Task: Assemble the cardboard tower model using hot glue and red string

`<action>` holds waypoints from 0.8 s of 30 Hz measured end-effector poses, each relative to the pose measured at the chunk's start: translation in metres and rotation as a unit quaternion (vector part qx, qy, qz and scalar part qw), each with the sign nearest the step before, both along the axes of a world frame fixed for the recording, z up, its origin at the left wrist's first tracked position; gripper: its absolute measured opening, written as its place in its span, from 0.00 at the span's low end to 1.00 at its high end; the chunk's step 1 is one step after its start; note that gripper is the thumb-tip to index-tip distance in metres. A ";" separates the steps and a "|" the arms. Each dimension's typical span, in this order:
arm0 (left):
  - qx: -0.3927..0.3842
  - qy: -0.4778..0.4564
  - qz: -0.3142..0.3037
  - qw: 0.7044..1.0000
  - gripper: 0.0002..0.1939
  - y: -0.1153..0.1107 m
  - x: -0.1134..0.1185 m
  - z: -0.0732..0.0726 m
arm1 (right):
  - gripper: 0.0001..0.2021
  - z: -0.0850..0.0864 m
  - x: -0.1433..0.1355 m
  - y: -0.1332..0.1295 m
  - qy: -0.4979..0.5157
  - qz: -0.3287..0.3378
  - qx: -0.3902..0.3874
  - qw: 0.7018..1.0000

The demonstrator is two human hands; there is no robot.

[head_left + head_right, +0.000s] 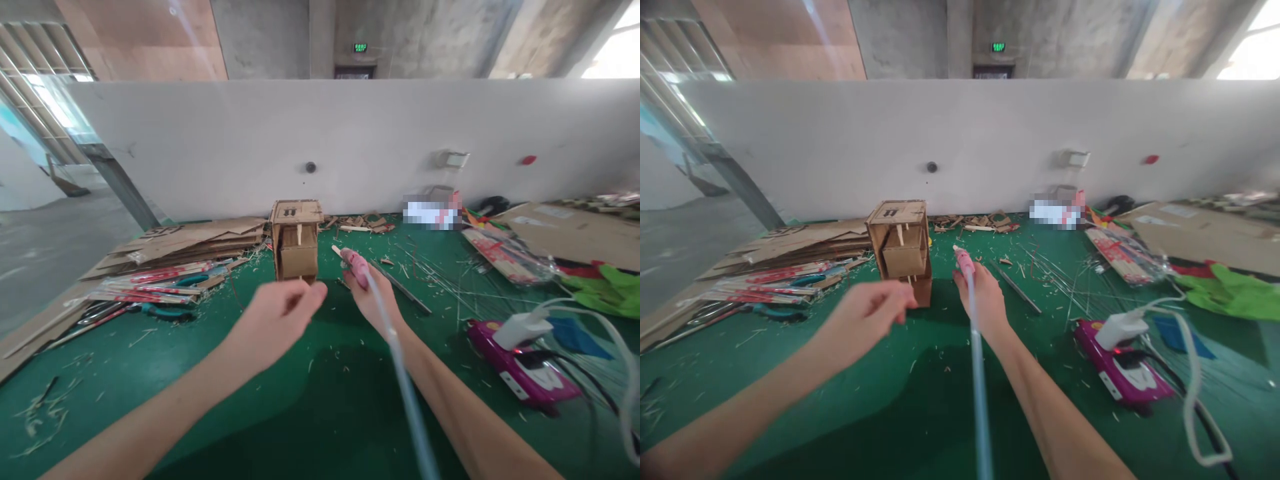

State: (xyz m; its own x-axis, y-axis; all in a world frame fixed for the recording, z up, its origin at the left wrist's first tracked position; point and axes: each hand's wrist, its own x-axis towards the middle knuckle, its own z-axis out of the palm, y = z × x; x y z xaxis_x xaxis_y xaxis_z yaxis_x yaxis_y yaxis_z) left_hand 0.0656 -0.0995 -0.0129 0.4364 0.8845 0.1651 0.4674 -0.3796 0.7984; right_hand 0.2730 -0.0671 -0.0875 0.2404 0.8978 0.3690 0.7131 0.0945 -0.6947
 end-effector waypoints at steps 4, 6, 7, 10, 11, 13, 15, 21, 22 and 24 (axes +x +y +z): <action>0.349 -0.104 0.176 0.914 0.10 0.034 -0.029 0.014 | 0.18 -0.007 0.012 0.012 0.113 0.054 -0.094 0.988; 0.385 -0.186 0.189 0.884 0.16 0.059 -0.039 0.002 | 0.18 -0.007 0.015 0.014 0.150 0.070 -0.137 0.977; 0.375 -0.207 0.179 0.886 0.21 0.071 -0.043 -0.008 | 0.18 -0.006 0.017 0.014 0.162 0.082 -0.152 0.972; 0.294 -0.213 0.085 0.928 0.36 0.100 -0.051 -0.045 | 0.16 0.000 0.019 0.011 0.173 0.113 -0.190 0.960; 0.250 -0.204 0.051 0.945 0.40 0.107 -0.052 -0.055 | 0.15 0.002 0.019 0.010 0.174 0.119 -0.202 0.956; 0.152 -0.191 -0.008 0.970 0.46 0.115 -0.054 -0.071 | 0.15 0.006 0.017 0.008 0.175 0.128 -0.221 0.951; 0.060 -0.189 -0.048 0.979 0.46 0.119 -0.055 -0.077 | 0.15 0.008 0.014 0.007 0.168 0.140 -0.231 0.948; -0.017 -0.210 -0.077 0.975 0.41 0.119 -0.054 -0.065 | 0.16 0.008 0.001 0.006 0.128 0.174 -0.230 0.949; -0.022 -0.212 -0.078 0.974 0.41 0.118 -0.054 -0.064 | 0.16 0.008 -0.001 0.005 0.120 0.177 -0.226 0.950; -0.031 -0.211 -0.085 0.973 0.41 0.117 -0.053 -0.062 | 0.15 0.009 -0.005 0.004 0.107 0.173 -0.217 0.955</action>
State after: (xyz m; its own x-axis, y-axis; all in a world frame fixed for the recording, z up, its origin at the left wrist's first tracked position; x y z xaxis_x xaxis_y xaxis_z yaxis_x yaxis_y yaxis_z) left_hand 0.0123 0.0174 -0.0745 0.4818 0.8195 0.3102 0.0278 -0.3681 0.9294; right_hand 0.2678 -0.0632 -0.0783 -0.0709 0.9943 -0.0799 0.5278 -0.0306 -0.8488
